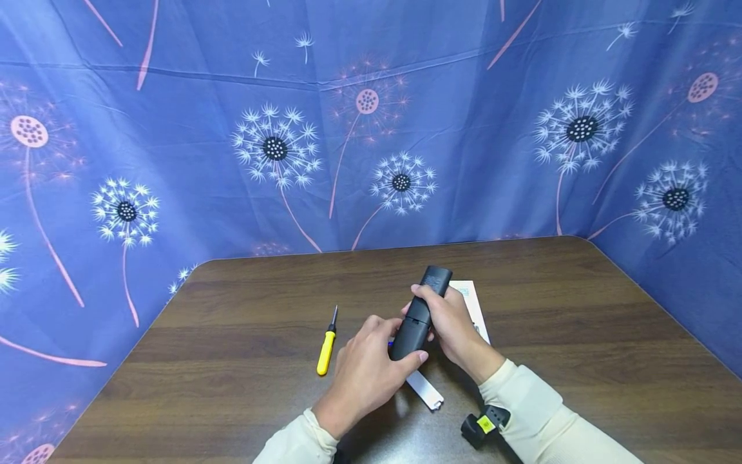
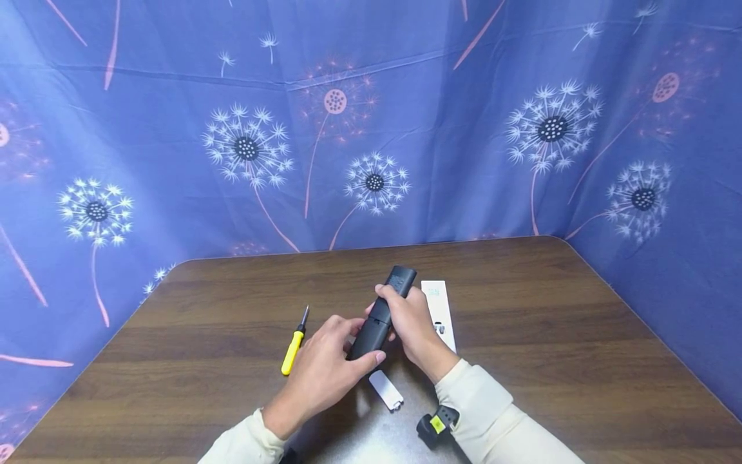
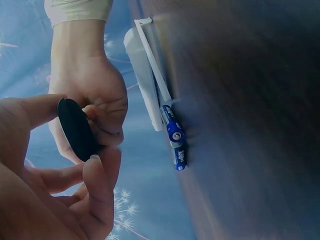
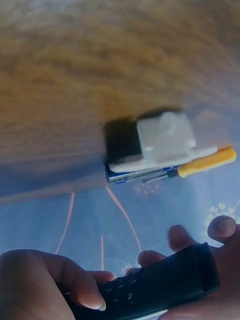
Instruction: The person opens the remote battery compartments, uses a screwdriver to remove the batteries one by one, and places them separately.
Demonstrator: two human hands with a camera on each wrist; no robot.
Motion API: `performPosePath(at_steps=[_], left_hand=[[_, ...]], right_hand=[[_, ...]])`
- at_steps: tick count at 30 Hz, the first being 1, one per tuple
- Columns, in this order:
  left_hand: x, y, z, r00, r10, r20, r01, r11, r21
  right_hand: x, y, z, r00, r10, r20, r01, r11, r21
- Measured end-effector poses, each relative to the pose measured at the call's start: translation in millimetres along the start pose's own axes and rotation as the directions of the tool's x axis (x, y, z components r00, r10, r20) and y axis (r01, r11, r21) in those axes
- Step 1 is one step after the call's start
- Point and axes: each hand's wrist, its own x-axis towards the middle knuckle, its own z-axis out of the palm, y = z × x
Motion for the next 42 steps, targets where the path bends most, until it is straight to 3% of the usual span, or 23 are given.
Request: performPosePath(at_steps=[9, 27, 42], left_hand=[[0.6, -2.1, 0.8, 0.998, 0.035, -0.045, -0.034, 0.999, 0.011], [1.1, -0.4, -9.8, 0.997, -0.060, 0.039, 0.063, 0.994, -0.088], [-4.8, -3.6, -10.6, 0.999, -0.043, -0.020, 0.041, 0.996, -0.083]], right_hand=[[1, 0, 0, 1.000, -0.009, 0.000, 0.009, 1.000, -0.003], [3, -2, 5, 1.000, 0.026, -0.011, -0.026, 1.000, 0.004], [1, 0, 4, 0.999, 0.035, 0.010, -0.035, 0.999, 0.001]])
